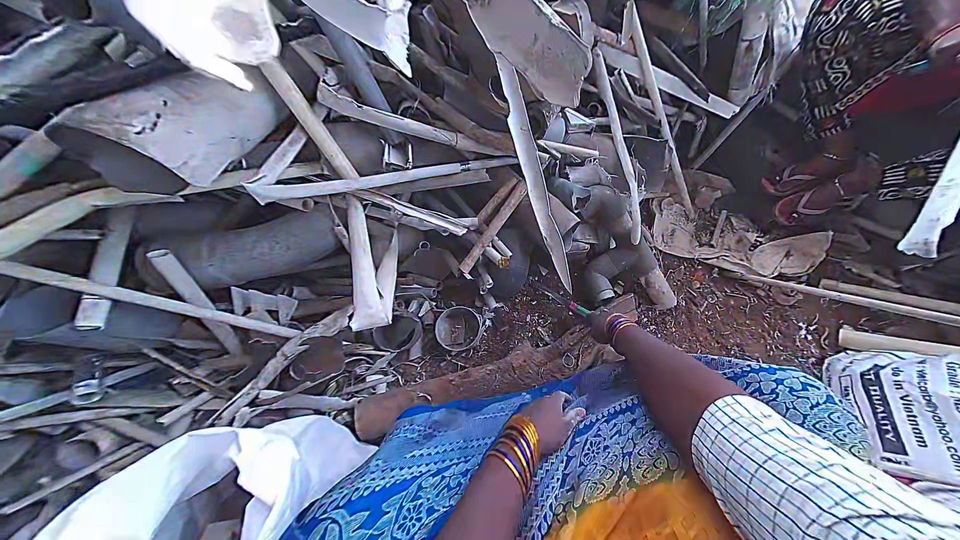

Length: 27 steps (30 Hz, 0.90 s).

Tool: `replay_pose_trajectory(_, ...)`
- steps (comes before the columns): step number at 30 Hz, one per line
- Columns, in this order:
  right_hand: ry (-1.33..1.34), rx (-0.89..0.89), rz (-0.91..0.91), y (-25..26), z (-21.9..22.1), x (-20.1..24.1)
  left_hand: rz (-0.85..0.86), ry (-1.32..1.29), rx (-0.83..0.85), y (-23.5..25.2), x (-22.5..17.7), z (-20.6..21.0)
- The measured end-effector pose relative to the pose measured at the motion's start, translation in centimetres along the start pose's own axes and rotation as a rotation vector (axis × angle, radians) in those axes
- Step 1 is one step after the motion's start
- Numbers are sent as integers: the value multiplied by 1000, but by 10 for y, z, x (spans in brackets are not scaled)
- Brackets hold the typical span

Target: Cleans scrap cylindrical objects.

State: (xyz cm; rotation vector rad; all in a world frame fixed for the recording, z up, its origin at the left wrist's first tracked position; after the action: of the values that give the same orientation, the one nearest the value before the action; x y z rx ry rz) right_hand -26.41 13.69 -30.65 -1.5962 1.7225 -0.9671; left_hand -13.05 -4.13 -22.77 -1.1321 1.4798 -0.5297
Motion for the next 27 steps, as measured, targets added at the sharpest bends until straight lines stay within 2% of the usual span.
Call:
replay_pose_trajectory(5, 48, -22, 15, 14, -1, 9, 15, -14, 26, 8, 2, -6)
replay_pose_trajectory(10, 69, -12, 85, 32, 12, -8, 21, -22, 36, 7, 0, -6)
replay_pose_trajectory(17, 29, 53, 22, 24, 11, 8, 18, -15, 29, 9, -1, -3)
replay_pose_trajectory(20, 132, 30, 76, 3, -9, 6, 25, 6, 13, 10, -3, -2)
replay_pose_trajectory(23, 148, -6, 141, -24, -32, -15, 24, 23, -9, 11, -4, -1)
replay_pose_trajectory(27, -102, 46, 52, -37, -32, -61, 19, 39, -21, 10, -8, 1)
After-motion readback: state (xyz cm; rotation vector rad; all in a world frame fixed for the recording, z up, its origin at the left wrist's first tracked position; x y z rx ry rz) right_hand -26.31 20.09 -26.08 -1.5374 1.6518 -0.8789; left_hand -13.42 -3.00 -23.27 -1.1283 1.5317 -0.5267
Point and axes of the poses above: each hand's wrist, its own y-axis towards the middle knuckle, its own z-axis out of the palm, x = y × z, the point moved 6 cm from there along y, towards the middle knuckle, and after that the axes turned 4 degrees about y, right-handed, at the moved point
